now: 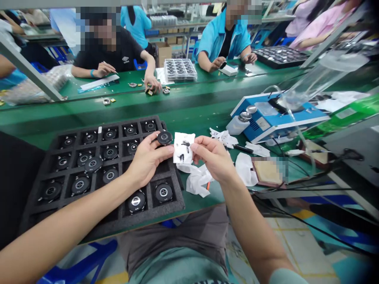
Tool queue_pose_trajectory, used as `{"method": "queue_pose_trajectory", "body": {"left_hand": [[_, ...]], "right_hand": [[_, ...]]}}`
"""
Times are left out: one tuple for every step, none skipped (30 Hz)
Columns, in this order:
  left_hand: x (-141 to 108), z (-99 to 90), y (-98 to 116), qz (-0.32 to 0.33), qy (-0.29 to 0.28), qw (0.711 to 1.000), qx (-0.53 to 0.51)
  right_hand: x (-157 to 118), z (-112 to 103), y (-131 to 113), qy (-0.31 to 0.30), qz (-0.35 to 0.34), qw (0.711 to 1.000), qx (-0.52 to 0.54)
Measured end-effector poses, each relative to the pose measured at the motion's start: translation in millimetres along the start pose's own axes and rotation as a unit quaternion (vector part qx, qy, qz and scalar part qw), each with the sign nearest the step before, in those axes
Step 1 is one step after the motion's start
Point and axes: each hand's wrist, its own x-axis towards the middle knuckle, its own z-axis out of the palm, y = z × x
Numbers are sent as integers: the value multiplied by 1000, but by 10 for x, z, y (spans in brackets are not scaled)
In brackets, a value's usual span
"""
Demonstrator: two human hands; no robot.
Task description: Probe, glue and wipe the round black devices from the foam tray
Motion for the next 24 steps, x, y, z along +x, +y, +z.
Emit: {"method": "queue_pose_trajectory", "body": {"left_hand": [[-4, 1, 1, -1, 2, 1000, 2], [-7, 3, 1, -2, 5, 1000, 5], [-8, 4, 1, -2, 9, 1000, 8], [-8, 4, -1, 0, 12, 1000, 10], [-7, 3, -4, 1, 15, 1000, 12], [-4, 2, -8, 3, 18, 1000, 13], [0, 1, -12, 5, 20, 1000, 14], [4, -1, -18, 7, 20, 1000, 15], [8, -3, -23, 9, 20, 1000, 16], [11, -5, -29, 10, 20, 1000, 18], [14, -7, -35, 12, 21, 1000, 20], [15, -8, -40, 13, 23, 999, 20], [15, -7, -44, 15, 25, 999, 20], [13, -6, -47, 17, 28, 999, 19], [11, -4, -47, 18, 29, 999, 19], [7, -1, -46, 17, 29, 999, 21], [3, 3, -43, 16, 29, 999, 24], [-1, 7, -39, 15, 28, 999, 29], [-4, 11, -33, 13, 28, 999, 33], [-7, 14, -27, 14, 29, 999, 36], [-9, 16, -21, 15, 29, 999, 38], [-10, 18, -15, 17, 30, 999, 39], [-11, 18, -11, 20, 29, 999, 40], [-12, 17, -8, 22, 27, 998, 44]], "right_hand": [[-2, 21, 17, 0, 4, 1000, 4], [-4, 39, 33, 0, 9, 1000, 8], [-9, 53, 47, 1, 15, 1000, 13], [-15, 63, 59, 3, 20, 1000, 20], [-22, 69, 70, 4, 24, 999, 28], [-31, 70, 80, 3, 27, 999, 35], [-41, 68, 89, 2, 28, 999, 41], [-51, 62, 97, 1, 28, 999, 43], [-60, 54, 105, 0, 29, 999, 42], [-69, 45, 114, 0, 30, 999, 37], [-75, 37, 124, 2, 30, 999, 31], [-80, 28, 136, 5, 28, 999, 26], [-83, 21, 150, 9, 23, 999, 20], [-85, 13, 165, 11, 15, 1000, 14], [-87, 7, 179, 14, 4, 1000, 7], [-90, 0, 191, 17, -7, 1000, -2], [-95, -7, 199, 22, -19, 1000, -12], [-103, -15, 203, 28, -32, 999, -23], [-114, -22, 201, 36, -45, 998, -35], [-127, -29, 194, 46, -60, 996, -49], [-143, -34, 183, 54, -78, 993, -65], [-161, -37, 171, 61, -96, 990, -83], [-178, -38, 159, 69, -113, 986, -101], [-194, -36, 149, 80, -125, 982, -118]]}}
